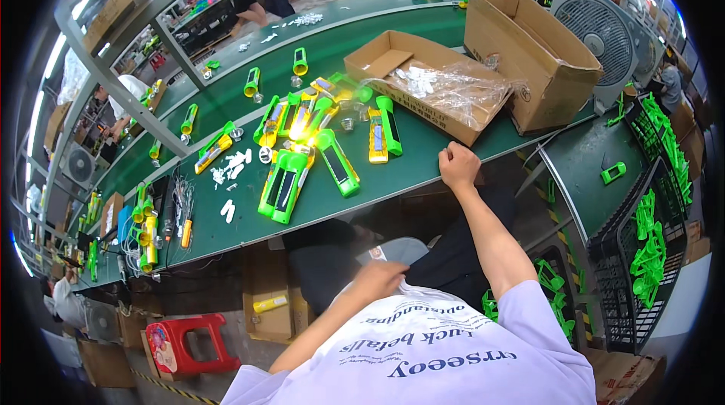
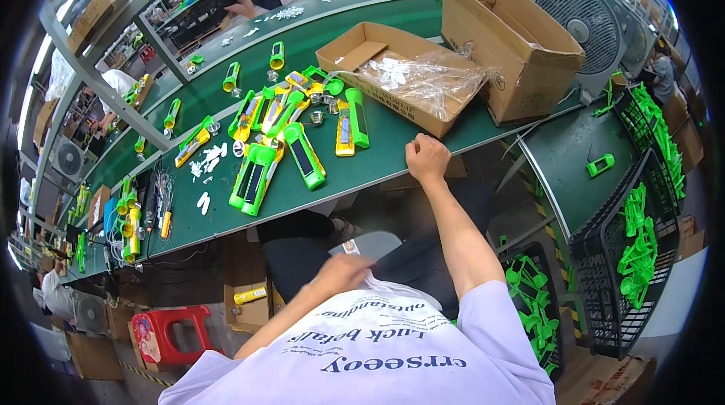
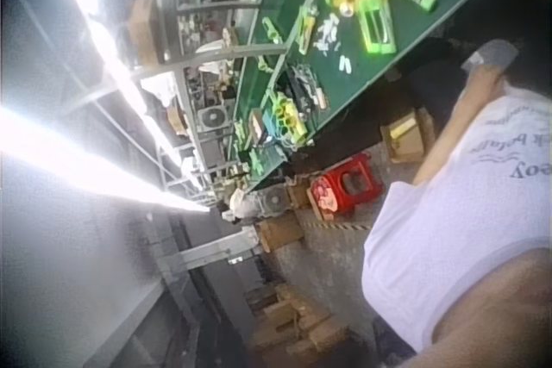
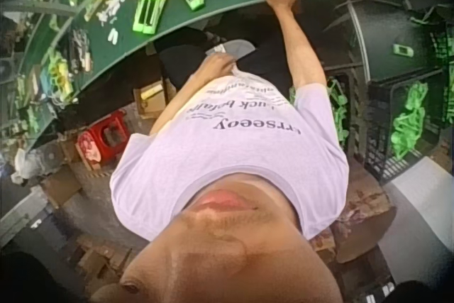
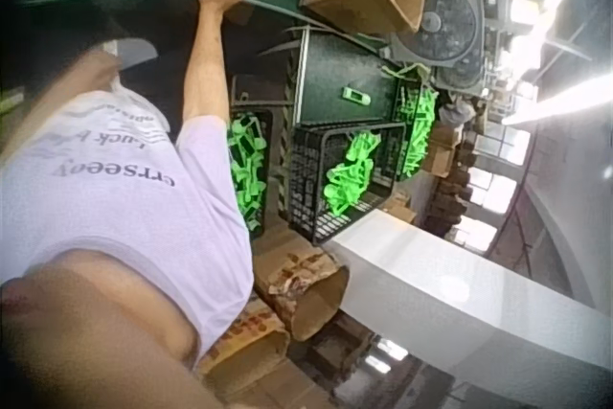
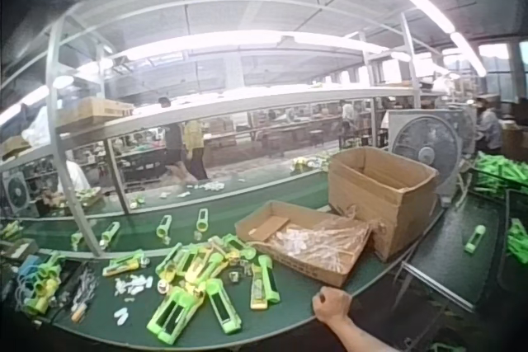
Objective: The person assembles flashlights on a workbench by fitting internal components, switch covers, and housing halves together by hand, then inserts solar panels into plastic flashlight frames.
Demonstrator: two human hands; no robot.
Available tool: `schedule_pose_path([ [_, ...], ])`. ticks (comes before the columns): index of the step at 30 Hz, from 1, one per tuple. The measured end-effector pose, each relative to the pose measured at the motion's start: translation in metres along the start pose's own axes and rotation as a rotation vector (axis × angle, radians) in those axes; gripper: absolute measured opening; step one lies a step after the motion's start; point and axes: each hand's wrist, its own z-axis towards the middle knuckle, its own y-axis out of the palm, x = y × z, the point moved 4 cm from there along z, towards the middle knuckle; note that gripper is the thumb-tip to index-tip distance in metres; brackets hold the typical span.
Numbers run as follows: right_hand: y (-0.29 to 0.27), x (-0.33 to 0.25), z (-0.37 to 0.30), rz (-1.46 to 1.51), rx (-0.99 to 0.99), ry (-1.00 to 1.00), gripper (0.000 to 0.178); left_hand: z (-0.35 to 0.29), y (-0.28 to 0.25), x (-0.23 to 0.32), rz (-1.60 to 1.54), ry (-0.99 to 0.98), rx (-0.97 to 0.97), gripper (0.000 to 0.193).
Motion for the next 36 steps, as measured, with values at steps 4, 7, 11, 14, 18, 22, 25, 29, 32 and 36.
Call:
schedule_pose_path([
  [4,-0.003,0.007,-0.005,0.001,0.028,-0.019,0.018,0.014,-0.104,0.008,0.254,-0.072,0.333,0.02],
  [7,-0.008,0.008,-0.004,0.015,0.041,-0.027,0.017,0.003,-0.168,-0.023,0.464,-0.105,0.692,0.018],
  [11,-0.009,0.004,-0.004,0.043,0.062,-0.044,0.017,-0.013,-0.221,-0.061,0.723,-0.418,0.749,0.046],
  [14,-0.006,0.004,-0.004,0.046,0.089,-0.059,0.018,-0.02,-0.224,-0.089,0.721,-0.728,0.592,0.078],
  [18,-0.004,0.005,-0.004,0.057,0.052,-0.066,0.019,-0.016,-0.215,-0.103,0.445,-0.749,0.493,0.077],
  [22,-0.002,0.001,-0.007,0.056,0.044,-0.079,0.022,-0.017,-0.207,-0.11,0.444,-0.732,0.514,0.069],
  [25,0.002,-0.001,-0.009,-0.035,0.039,-0.044,0.022,-0.016,-0.209,-0.112,0.433,-0.737,0.51,0.064],
  [29,-0.003,-0.005,-0.007,-0.027,-0.003,-0.072,0.023,-0.013,-0.209,-0.103,0.663,-0.7,0.566,0.063],
  [32,-0.01,-0.02,-0.007,-0.035,-0.11,0.031,0.021,0.0,-0.21,-0.073,0.773,-0.528,0.859,0.044],
  [36,-0.003,-0.09,-0.01,0.324,-0.431,0.194,0.015,0.045,-0.183,-0.07,0.067,-0.761,0.807,0.053],
])
